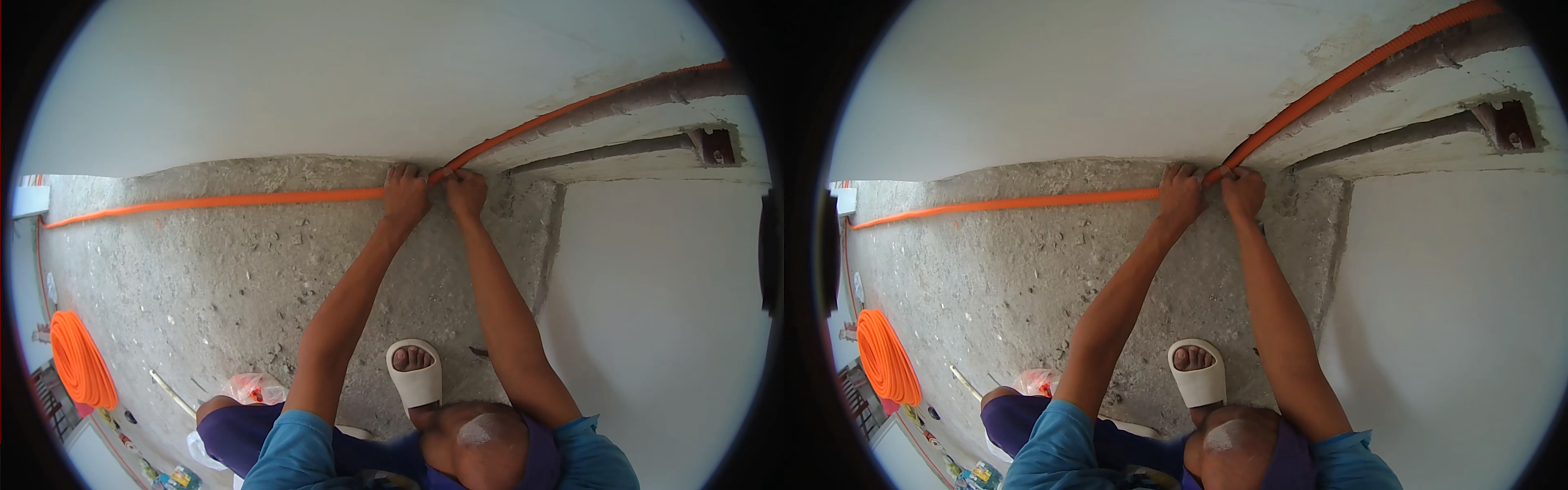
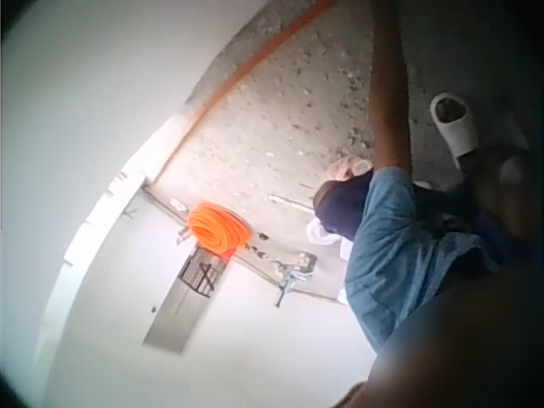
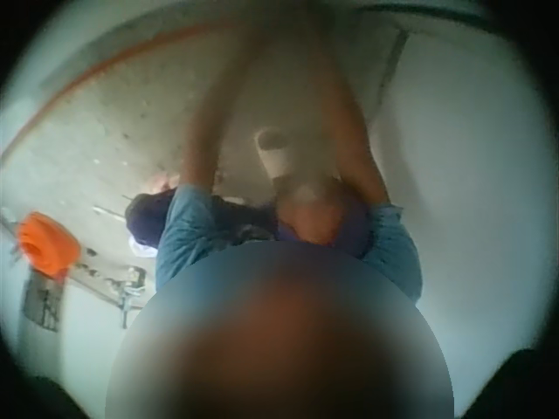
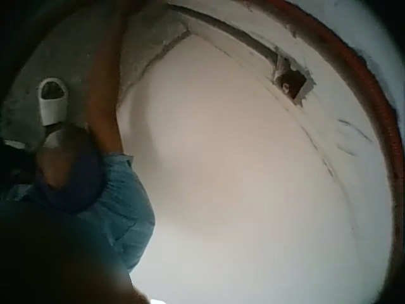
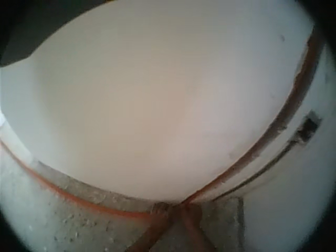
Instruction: Installing orange electrical conduit into a wall chase and securing it with nails and a hammer.
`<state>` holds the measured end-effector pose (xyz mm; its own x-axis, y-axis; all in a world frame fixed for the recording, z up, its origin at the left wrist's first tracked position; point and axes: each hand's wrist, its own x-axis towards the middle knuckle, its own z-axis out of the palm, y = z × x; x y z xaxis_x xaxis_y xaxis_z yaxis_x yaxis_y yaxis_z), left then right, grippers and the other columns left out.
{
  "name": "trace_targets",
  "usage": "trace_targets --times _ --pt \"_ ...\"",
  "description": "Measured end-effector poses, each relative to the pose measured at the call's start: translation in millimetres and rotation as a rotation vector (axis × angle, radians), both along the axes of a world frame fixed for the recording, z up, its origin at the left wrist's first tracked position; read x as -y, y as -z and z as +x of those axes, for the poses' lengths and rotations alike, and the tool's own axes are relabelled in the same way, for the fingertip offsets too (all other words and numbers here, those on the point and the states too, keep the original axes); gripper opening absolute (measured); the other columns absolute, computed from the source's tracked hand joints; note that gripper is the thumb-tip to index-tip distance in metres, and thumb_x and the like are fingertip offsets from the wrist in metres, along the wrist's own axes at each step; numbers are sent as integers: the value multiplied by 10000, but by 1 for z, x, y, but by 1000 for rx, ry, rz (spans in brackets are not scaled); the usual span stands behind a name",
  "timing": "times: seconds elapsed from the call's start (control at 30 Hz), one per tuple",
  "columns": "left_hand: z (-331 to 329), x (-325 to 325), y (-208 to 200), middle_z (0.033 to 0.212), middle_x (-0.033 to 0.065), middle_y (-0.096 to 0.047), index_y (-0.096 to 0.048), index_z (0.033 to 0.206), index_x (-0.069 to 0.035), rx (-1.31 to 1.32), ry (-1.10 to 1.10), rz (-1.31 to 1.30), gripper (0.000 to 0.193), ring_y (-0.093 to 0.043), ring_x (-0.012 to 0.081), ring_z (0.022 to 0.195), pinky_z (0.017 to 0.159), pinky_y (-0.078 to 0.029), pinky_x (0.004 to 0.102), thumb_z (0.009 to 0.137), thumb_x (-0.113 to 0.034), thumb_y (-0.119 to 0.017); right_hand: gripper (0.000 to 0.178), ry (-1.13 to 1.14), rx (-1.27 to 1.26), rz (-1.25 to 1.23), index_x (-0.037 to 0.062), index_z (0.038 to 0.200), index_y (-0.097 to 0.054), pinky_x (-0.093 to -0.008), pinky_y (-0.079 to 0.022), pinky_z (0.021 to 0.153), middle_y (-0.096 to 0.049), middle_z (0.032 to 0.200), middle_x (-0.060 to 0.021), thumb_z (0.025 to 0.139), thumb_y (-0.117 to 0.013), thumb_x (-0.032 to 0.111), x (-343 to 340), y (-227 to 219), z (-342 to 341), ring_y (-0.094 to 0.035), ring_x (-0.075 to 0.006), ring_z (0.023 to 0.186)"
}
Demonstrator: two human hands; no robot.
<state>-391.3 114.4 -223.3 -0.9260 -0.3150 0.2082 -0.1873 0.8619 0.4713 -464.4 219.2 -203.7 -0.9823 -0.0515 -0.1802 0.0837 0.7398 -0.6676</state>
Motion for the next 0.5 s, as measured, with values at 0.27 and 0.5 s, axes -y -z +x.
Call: trace_targets --times 0.27,0.5 --pt "-4 -3 -6 1005 141 -661 -712 880 -1 14 -44 118 239 -596 333 1019 902 -451 468 734 -187 -748 298 172 79 -256 19 766 -748 -352 -503 594 -670 598 -101 770 -778 315 -9 12 -4 -650 -205 549" --pt "18 7 -15 989 48 -645 -721 882 -97 -224 -95 110 178 -561 270 991 945 -356 432 750 -212 -751 299 285 96 -310 -36 726 -717 -288 -495 505 -669 604 -96 744 -828 241 -10 -1 -7 -636 -141 516"
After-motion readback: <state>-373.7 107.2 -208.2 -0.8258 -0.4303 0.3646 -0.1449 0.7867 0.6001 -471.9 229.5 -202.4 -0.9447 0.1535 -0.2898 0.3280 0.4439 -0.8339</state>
